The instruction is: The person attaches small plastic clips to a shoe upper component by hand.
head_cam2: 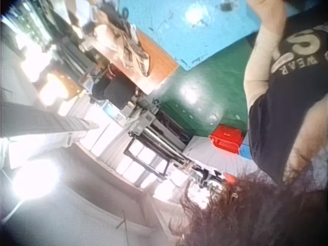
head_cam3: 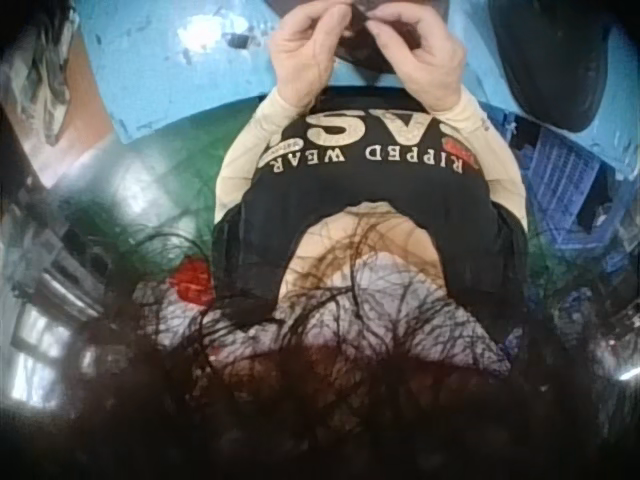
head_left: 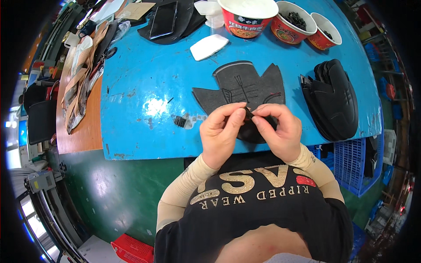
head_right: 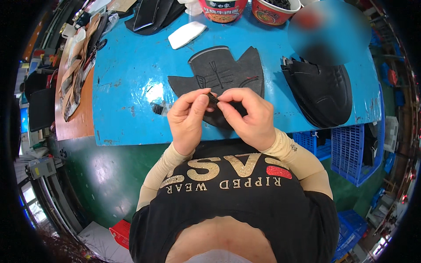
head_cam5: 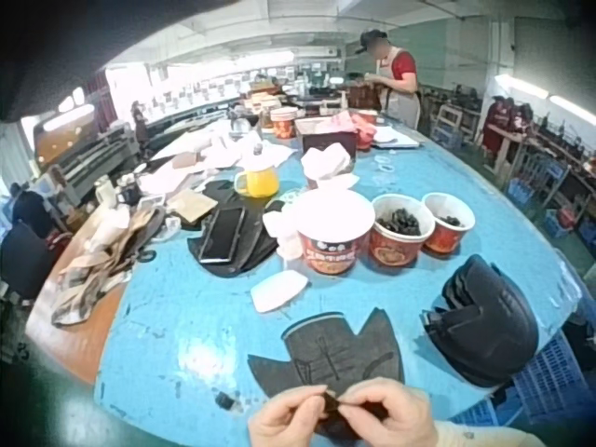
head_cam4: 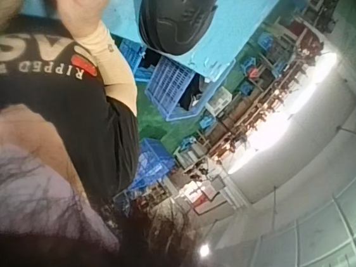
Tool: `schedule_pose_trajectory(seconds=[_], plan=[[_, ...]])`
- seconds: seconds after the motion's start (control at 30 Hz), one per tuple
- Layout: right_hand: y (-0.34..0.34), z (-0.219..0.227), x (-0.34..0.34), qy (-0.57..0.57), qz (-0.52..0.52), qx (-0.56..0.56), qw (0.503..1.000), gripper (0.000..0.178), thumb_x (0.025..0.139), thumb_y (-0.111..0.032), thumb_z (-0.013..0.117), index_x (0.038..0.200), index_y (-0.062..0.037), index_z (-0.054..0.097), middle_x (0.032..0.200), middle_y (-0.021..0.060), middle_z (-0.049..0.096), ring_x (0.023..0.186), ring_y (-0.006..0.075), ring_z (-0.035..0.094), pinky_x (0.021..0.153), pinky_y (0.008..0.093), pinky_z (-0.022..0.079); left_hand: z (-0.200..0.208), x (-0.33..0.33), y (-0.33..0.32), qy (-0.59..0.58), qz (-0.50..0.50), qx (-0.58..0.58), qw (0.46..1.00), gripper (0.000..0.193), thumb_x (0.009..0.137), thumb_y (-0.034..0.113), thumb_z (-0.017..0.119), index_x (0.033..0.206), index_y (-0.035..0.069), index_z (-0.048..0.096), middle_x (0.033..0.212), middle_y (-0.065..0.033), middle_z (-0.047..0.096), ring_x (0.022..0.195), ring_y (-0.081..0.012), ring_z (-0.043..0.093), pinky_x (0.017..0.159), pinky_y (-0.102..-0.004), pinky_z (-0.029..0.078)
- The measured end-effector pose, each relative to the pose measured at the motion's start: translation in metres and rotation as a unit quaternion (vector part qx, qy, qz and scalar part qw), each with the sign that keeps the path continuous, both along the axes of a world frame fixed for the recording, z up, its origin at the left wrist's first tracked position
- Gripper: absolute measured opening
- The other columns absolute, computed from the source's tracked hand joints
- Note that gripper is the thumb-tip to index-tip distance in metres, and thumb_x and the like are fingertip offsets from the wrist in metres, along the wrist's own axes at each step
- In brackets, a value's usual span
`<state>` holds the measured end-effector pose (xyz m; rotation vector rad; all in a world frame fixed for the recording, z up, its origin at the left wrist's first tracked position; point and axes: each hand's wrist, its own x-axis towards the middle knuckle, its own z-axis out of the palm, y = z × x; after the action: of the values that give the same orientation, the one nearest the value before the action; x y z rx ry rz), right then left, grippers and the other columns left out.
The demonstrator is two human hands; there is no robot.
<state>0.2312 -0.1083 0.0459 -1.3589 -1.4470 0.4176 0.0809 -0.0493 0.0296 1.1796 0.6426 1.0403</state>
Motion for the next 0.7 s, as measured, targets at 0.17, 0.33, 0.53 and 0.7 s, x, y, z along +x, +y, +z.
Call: schedule_pose_trajectory(seconds=[0.17,0.33,0.53,0.7], plan=[[0.010,0.000,0.007,0.357,0.090,-0.117,0.922,0.019,0.087,0.003,0.065,0.102,-0.0031,0.054,0.096,0.0048,0.063,0.086,0.0097,0.061,0.079,0.0218,0.049,0.020,-0.042,0.008,0.110,0.096,0.101,0.984,0.012,0.095,0.005,0.056,0.100,-0.004,0.062,0.089,-0.0106,0.067,0.079,-0.0170,0.065,0.073,-0.0280,0.052],[0.018,0.014,0.037,0.311,0.095,-0.069,0.943,0.021,0.087,0.006,0.062,0.103,-0.0023,0.054,0.098,0.0062,0.062,0.089,0.0109,0.060,0.083,0.0247,0.051,0.050,-0.162,-0.019,0.583,-0.099,0.116,0.798,0.013,0.075,0.013,0.076,0.079,0.006,0.067,0.077,-0.0082,0.065,0.071,-0.0227,0.065,0.063,-0.0323,0.051],[0.024,-0.004,0.041,0.295,0.126,-0.066,0.945,0.021,0.087,0.006,0.063,0.103,-0.0016,0.054,0.101,0.0074,0.061,0.091,0.0121,0.060,0.084,0.0257,0.051,0.049,-0.186,-0.016,0.825,0.031,0.283,0.488,0.011,0.074,0.014,0.071,0.082,0.010,0.066,0.079,-0.0069,0.063,0.077,-0.0244,0.064,0.063,-0.0358,0.048],[0.023,-0.009,0.038,0.288,0.138,-0.067,0.945,0.020,0.087,0.005,0.063,0.103,-0.0016,0.054,0.101,0.0072,0.061,0.090,0.0124,0.060,0.084,0.0260,0.050,0.019,-0.130,0.053,0.545,0.171,0.409,0.711,0.018,0.079,0.011,0.068,0.097,0.006,0.066,0.091,-0.0121,0.062,0.081,-0.0319,0.061,0.072,-0.0399,0.049]])
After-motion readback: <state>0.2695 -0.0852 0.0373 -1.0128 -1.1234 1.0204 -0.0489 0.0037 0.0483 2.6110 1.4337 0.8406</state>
